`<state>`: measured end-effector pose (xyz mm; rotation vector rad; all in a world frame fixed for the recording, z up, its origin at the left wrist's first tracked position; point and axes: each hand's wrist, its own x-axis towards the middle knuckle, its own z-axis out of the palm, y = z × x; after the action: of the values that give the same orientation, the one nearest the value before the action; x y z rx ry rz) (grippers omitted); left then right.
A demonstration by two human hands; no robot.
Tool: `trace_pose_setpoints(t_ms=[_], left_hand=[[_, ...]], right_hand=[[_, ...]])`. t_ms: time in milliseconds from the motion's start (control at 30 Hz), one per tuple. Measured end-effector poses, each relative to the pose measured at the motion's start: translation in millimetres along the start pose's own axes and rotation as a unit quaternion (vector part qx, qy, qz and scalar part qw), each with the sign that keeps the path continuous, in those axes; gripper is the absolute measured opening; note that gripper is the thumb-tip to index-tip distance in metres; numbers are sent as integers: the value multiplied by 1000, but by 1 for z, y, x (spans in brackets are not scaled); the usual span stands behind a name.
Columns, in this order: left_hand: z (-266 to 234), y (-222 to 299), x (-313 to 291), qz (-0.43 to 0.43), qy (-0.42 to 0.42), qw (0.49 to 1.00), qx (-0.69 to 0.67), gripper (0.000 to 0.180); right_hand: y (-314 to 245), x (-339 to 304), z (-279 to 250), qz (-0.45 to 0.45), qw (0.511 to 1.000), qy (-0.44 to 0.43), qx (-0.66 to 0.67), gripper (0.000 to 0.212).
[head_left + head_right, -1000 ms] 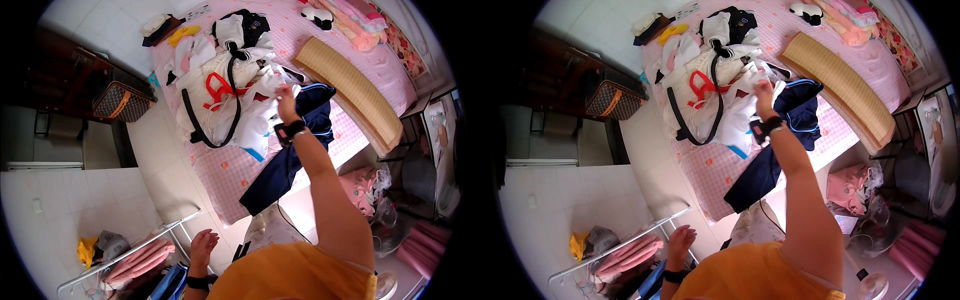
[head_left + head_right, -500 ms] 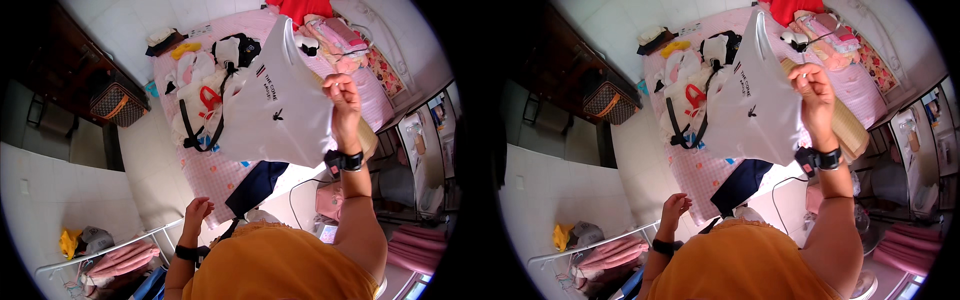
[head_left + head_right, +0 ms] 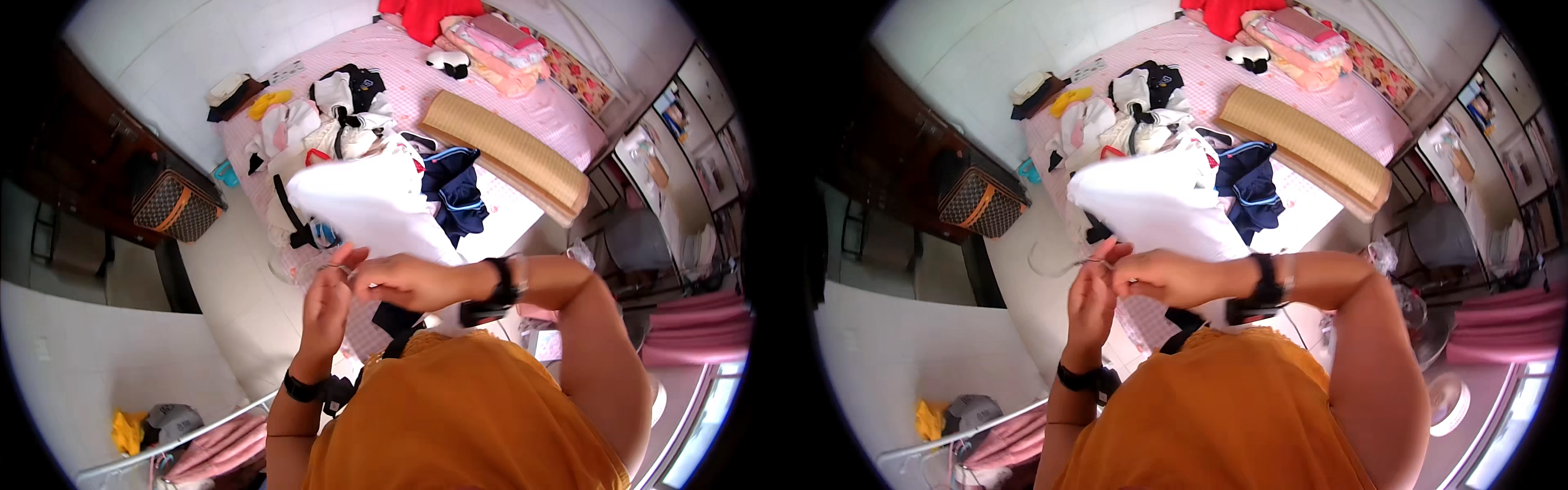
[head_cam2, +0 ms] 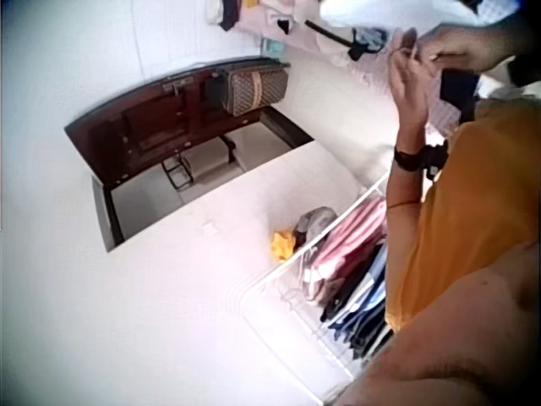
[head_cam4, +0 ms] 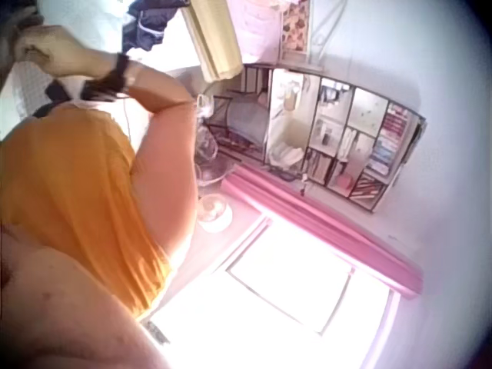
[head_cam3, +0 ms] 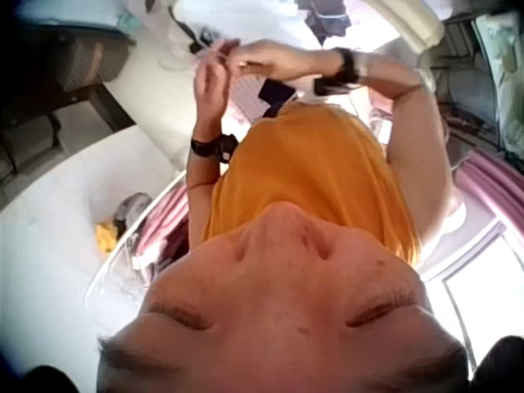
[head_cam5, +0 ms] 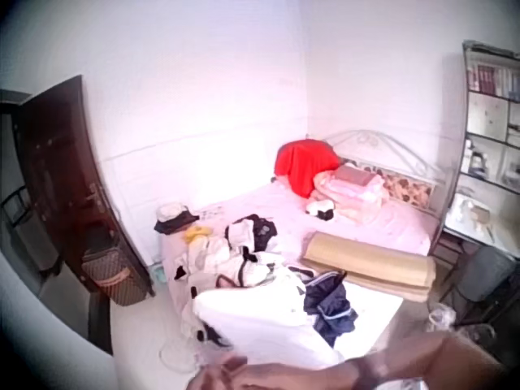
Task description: Hang various pieces of clothing onto a clothing rack using hangers.
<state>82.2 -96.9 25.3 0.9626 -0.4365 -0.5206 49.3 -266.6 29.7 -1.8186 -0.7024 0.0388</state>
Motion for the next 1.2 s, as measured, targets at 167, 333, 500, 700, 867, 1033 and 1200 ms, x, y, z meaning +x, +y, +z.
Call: trace_pose_setpoints(t_ms=[167,333,500,700,867,1033,1200], left_hand=[[-45,29,-9,34,120,991,44,17],[-47,70,7,-2,115,993,21,8],[-53,39,12,-72,279,956,58,9],[-24,18,15,-48,373,919,117,8],[-3,13,2,-39,459,873,163,12],[2,1,-3,-31,487,851,196,15],[-1,-7,3,-46,505,825,249,19]], right_hand=[[11,19,33,-86,993,58,50,21],[123,-28,24,83,972,208,75,19],[342,-125,23,322,920,222,-13,15],[498,-137,-24,328,897,-18,-295,11],[577,-75,-11,482,772,399,112,23],[589,-90,-37,623,774,35,-110,77],[491,-136,-54,450,831,152,-289,30]])
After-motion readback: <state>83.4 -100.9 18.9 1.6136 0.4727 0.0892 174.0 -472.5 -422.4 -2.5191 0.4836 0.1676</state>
